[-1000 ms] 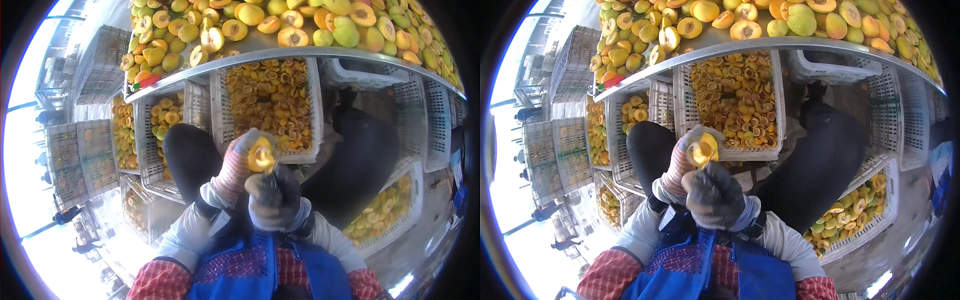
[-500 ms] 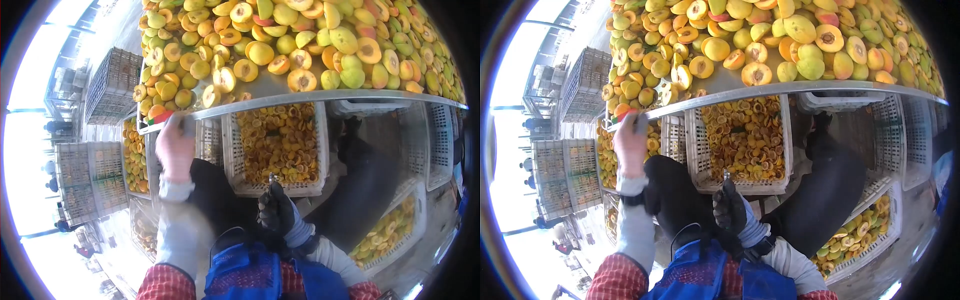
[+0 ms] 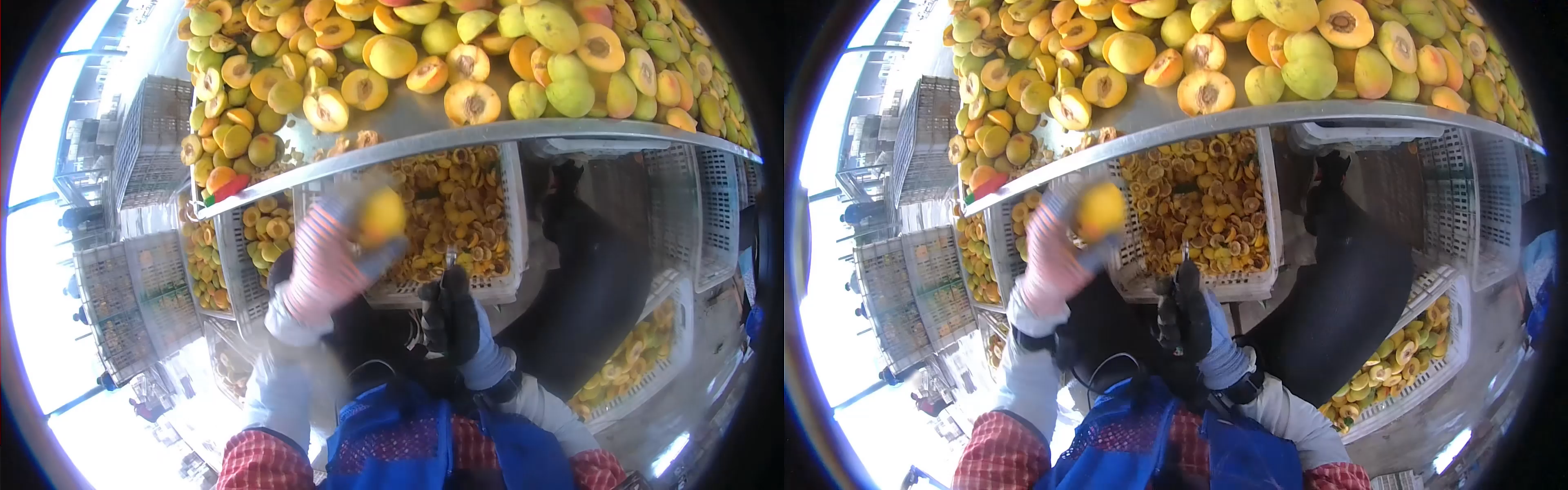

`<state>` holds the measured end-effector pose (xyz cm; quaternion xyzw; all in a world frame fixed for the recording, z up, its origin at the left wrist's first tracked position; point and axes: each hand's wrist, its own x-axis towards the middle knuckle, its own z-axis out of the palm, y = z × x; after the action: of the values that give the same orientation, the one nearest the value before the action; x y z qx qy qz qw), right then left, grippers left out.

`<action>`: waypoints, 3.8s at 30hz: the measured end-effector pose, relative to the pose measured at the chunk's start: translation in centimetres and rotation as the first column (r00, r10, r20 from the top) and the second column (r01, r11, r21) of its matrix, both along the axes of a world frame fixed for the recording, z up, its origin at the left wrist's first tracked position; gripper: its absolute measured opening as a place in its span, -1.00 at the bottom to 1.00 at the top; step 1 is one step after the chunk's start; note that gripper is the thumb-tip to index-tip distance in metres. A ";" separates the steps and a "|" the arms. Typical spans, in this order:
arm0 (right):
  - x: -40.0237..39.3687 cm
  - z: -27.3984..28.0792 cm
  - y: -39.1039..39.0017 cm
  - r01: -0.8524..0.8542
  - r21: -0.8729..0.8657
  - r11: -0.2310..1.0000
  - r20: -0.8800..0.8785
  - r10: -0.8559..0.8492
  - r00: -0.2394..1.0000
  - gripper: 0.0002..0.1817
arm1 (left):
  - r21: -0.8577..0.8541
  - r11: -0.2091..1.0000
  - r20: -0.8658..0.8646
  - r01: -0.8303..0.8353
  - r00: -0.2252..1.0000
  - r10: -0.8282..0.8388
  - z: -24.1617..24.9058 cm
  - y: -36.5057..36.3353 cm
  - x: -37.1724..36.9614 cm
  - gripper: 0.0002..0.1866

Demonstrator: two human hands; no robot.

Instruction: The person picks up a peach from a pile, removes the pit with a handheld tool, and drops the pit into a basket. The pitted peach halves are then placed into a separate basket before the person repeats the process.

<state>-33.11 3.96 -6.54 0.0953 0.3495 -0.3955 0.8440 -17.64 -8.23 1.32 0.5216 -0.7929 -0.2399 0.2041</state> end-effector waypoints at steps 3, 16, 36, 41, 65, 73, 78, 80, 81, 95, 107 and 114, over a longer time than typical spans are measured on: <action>-1.0 -1.0 0.3 0.033 -0.078 0.996 0.477 0.008 0.879 -0.45 | 0.173 0.927 -0.072 0.334 0.943 -0.326 -0.4 3.8 -1.2 -0.46; -0.6 1.0 1.6 -0.216 -0.456 0.863 -0.469 -0.027 0.883 -0.70 | 0.630 0.750 -0.562 -0.201 0.549 0.619 -3.5 10.9 -2.4 -0.61; 0.4 -0.2 5.9 -0.506 -0.609 0.611 -0.743 -0.217 0.633 -0.67 | 0.554 0.792 -0.519 -0.256 0.637 0.570 -3.1 12.0 -3.1 -0.66; 0.0 0.7 6.1 -0.343 -0.488 0.802 -0.558 0.015 0.829 -0.67 | 0.631 0.755 -0.431 -0.177 0.729 0.531 -3.1 11.1 -2.4 -0.68; 0.0 -0.7 5.1 0.086 -0.021 0.996 0.950 -0.007 0.313 -0.51 | 0.650 0.713 -0.579 -0.262 0.438 0.688 -6.5 12.8 0.3 -0.61; 1.2 -2.6 4.2 -0.022 0.036 0.999 0.896 -0.022 0.444 -0.45 | -0.177 0.657 0.124 -0.733 0.646 0.754 -2.4 8.1 14.7 -0.76; 1.6 -3.8 3.6 -0.088 -0.012 0.996 0.773 0.065 0.631 -0.42 | -0.184 0.795 0.169 -0.577 0.779 0.604 -0.5 -1.3 6.9 -0.63; 1.2 -3.8 3.3 -0.116 0.031 0.993 0.652 0.068 0.755 -0.43 | -0.274 0.819 0.305 -0.504 0.762 0.571 -1.7 -7.4 4.7 -0.47; 0.7 -3.5 3.1 -0.138 0.091 0.986 0.576 0.061 0.815 -0.44 | -0.284 0.830 0.349 -0.480 0.755 0.556 -2.4 -10.2 3.9 -0.39; 1.2 0.1 1.7 0.198 -0.288 0.937 -0.151 -0.249 0.957 -0.68 | 0.340 0.907 -0.607 -0.249 0.678 0.414 -2.6 2.7 -2.3 -0.46; 0.0 -1.6 3.6 0.085 -0.337 0.938 -0.057 -0.110 0.992 -0.65 | 0.546 0.749 -0.633 -0.375 0.401 0.662 -2.7 9.8 -5.0 -0.47; 0.6 -0.4 4.3 0.119 -0.260 0.958 -0.208 -0.176 0.962 -0.60 | 0.301 0.837 -0.554 -0.456 0.631 0.543 -4.7 10.9 -1.8 -0.61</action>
<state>-32.50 8.22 -6.94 -0.0301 0.3847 -0.5060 0.7714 -19.39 2.70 -3.34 0.6245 -0.4867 -0.3829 0.4759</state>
